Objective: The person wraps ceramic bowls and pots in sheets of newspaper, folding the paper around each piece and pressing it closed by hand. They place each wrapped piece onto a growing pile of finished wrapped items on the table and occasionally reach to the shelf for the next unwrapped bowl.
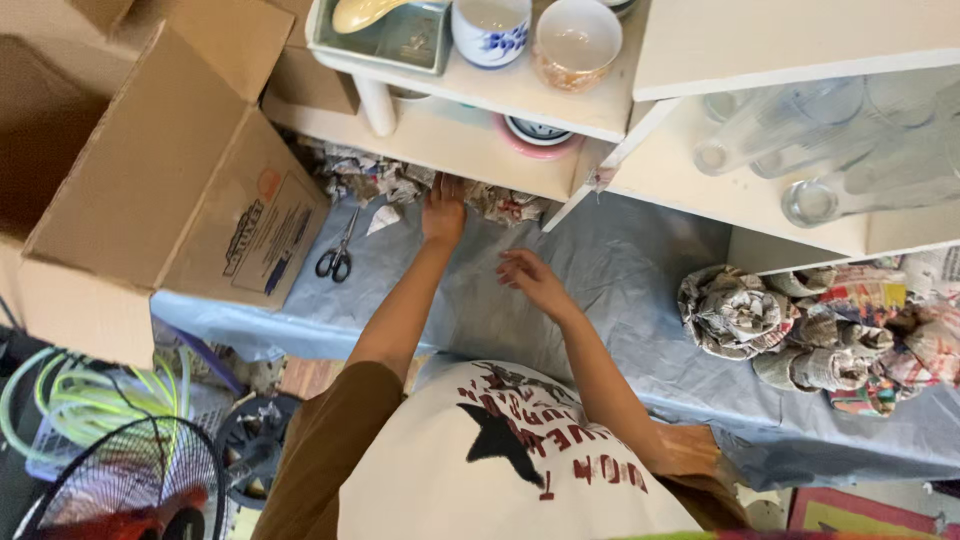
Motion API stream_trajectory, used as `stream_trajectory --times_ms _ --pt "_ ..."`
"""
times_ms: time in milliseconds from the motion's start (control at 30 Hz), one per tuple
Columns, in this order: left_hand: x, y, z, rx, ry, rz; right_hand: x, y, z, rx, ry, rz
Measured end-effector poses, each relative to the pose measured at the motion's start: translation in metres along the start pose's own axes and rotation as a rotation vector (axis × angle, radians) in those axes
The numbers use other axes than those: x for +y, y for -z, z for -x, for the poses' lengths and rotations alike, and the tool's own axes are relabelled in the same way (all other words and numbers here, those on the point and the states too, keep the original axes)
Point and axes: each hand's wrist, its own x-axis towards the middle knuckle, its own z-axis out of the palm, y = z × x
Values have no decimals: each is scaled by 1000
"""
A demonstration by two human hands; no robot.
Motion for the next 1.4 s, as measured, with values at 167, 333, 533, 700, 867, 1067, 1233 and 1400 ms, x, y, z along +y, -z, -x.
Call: stream_trajectory --times_ms 167,333,533,700,867,1067,1233,1400 --pt "-5 -8 -19 -345 38 19 -5 15 30 97 -84 8" --pt "-15 -4 -19 -457 185 127 -10 18 34 274 -191 -13" --pt "4 26 87 -57 84 467 -6 1 13 216 -121 -253" --pt "40 43 157 -319 -45 685 23 -17 -8 254 -254 -334" --pt "35 45 164 -12 -93 690 40 -20 -11 298 -147 -447" --pt "34 19 161 -559 629 1545 25 -24 12 340 -122 -358" --pt "51 21 159 -390 630 1383 28 -35 29 398 289 75" --pt "61 13 150 -445 553 1498 50 -20 41 205 156 -261"
